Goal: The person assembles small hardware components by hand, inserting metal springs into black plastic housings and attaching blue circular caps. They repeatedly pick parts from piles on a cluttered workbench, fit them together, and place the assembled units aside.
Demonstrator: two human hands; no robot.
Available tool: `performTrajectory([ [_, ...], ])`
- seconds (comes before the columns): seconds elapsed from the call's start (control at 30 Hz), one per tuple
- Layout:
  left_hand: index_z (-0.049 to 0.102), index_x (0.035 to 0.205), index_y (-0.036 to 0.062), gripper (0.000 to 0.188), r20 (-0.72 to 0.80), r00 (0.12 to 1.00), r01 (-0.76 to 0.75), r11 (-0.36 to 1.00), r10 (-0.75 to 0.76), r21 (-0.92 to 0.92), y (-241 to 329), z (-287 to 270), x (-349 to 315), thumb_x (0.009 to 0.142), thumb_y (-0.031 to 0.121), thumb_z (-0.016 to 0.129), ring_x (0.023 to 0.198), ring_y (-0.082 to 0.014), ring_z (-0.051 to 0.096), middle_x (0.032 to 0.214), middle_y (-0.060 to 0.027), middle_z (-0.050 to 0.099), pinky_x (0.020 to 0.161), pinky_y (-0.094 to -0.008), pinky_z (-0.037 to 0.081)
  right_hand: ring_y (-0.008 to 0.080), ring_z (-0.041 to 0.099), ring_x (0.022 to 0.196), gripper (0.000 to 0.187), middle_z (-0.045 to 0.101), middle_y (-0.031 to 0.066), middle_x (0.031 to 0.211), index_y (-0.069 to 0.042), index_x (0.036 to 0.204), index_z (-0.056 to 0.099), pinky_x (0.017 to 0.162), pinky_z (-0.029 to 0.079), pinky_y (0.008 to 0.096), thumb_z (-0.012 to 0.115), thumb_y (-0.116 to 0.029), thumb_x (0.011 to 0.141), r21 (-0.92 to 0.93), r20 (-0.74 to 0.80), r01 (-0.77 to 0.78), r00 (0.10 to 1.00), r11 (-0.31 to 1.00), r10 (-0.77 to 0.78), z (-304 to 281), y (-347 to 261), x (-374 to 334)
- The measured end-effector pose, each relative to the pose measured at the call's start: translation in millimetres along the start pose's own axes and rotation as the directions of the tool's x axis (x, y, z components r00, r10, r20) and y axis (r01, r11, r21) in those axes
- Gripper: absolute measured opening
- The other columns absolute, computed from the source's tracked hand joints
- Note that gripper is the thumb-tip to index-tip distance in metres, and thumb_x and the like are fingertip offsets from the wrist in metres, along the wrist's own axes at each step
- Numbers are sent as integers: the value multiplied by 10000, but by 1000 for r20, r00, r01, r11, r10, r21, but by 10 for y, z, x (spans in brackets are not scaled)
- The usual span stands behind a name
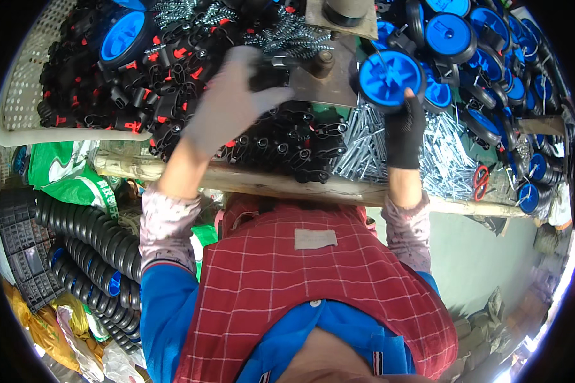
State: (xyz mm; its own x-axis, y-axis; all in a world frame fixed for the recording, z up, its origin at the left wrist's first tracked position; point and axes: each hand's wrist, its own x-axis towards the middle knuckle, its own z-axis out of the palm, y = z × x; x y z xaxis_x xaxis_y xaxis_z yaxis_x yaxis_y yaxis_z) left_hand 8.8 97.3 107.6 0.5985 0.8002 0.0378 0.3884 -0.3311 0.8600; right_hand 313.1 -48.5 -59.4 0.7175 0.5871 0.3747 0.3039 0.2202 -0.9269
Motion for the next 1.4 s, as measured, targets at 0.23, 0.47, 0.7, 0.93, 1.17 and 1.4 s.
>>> performTrajectory([
  [0.23,616,1162,-43,514,337,909,355,882,-247,-310,29,600,764,872,336,806,785,-168,700,954,-113,695,655,-252,576,133,565,875,339,662,48,985,23,1119,649,830,454,304,700,-251,927,294,-70,-153,981,943,181,608,-666,128],
  [0.47,618,1171,-16,505,375,878,440,810,-297,-388,-49,628,835,879,354,800,774,-159,693,949,-104,690,678,-273,605,157,594,917,415,674,69,1026,12,1190,622,862,471,317,736,-270,908,86,-90,-90,991,992,97,669,-841,-3],
  [0.7,610,1207,-3,584,252,948,258,935,-196,-242,-211,620,766,867,439,784,866,-154,684,1015,-88,689,721,-312,600,175,644,972,561,701,118,1103,-5,1359,546,868,495,333,753,-264,907,-74,35,7,999,997,-4,854,-834,-57],
  [0.93,649,1176,18,412,19,988,-156,988,155,2,-60,-133,190,914,320,747,893,-135,660,1009,-78,697,807,-306,540,278,721,910,696,720,184,1074,-17,1479,449,812,539,355,753,-246,896,-378,193,216,969,900,-152,910,-881,-66],
  [1.17,645,1183,110,354,-327,712,102,369,622,924,-915,-1474,292,866,242,729,1062,-364,647,1117,-118,684,909,-418,527,304,710,861,451,720,148,979,-49,1216,599,755,538,386,761,-295,874,-380,288,292,939,878,-188,758,-1049,302],
  [1.4,621,1254,164,461,-446,854,408,188,268,894,-884,-1896,413,857,372,730,1117,-337,639,1215,-131,646,961,-473,499,247,719,936,446,726,158,1051,-42,1268,640,840,566,347,641,-374,971,-489,505,24,823,872,261,-61,-968,1664],
])
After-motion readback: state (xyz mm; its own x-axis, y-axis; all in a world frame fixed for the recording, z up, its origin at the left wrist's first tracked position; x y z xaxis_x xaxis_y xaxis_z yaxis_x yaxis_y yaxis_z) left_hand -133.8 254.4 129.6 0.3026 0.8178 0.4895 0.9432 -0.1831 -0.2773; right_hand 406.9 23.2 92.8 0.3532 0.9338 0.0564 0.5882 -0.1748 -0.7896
